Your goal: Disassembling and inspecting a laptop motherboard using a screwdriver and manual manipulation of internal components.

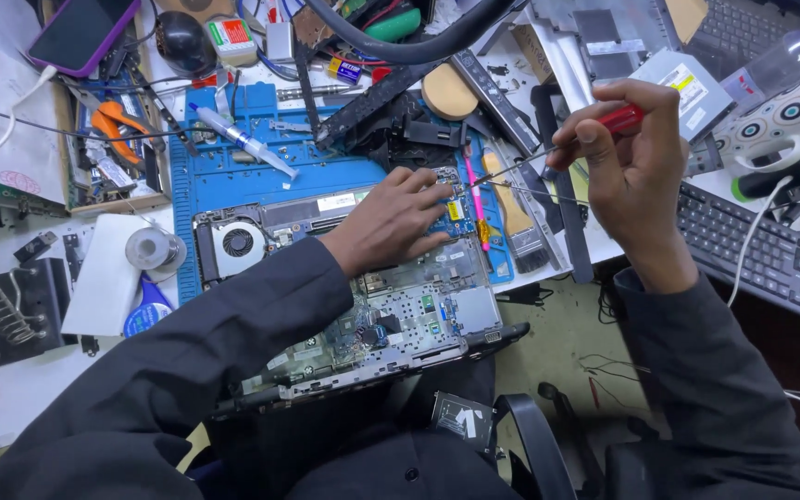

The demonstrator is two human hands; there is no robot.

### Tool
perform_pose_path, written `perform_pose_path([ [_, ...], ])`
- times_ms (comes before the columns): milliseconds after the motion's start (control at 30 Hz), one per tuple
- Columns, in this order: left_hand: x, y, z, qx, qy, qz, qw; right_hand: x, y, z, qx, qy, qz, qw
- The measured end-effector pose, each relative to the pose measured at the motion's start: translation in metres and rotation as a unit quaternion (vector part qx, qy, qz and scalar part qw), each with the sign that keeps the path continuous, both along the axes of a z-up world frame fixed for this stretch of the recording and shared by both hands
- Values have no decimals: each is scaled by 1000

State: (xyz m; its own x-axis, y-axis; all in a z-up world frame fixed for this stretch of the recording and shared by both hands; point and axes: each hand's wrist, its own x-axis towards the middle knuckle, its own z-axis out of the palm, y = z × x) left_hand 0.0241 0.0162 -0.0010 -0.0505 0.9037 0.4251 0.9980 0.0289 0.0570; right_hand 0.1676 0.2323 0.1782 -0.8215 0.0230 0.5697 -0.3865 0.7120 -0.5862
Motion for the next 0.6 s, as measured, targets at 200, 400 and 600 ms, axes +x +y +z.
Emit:
perform_pose_path([
  [200,-6,7,-5,18,-6,-4,1000,-6,-3,1,2,-12,18,1000],
  [400,-8,5,-10,43,-55,-27,997,-8,-4,0,4,-17,26,1000],
  [600,-8,4,-5,50,-69,-34,996,-11,-2,-1,33,-15,34,999],
])
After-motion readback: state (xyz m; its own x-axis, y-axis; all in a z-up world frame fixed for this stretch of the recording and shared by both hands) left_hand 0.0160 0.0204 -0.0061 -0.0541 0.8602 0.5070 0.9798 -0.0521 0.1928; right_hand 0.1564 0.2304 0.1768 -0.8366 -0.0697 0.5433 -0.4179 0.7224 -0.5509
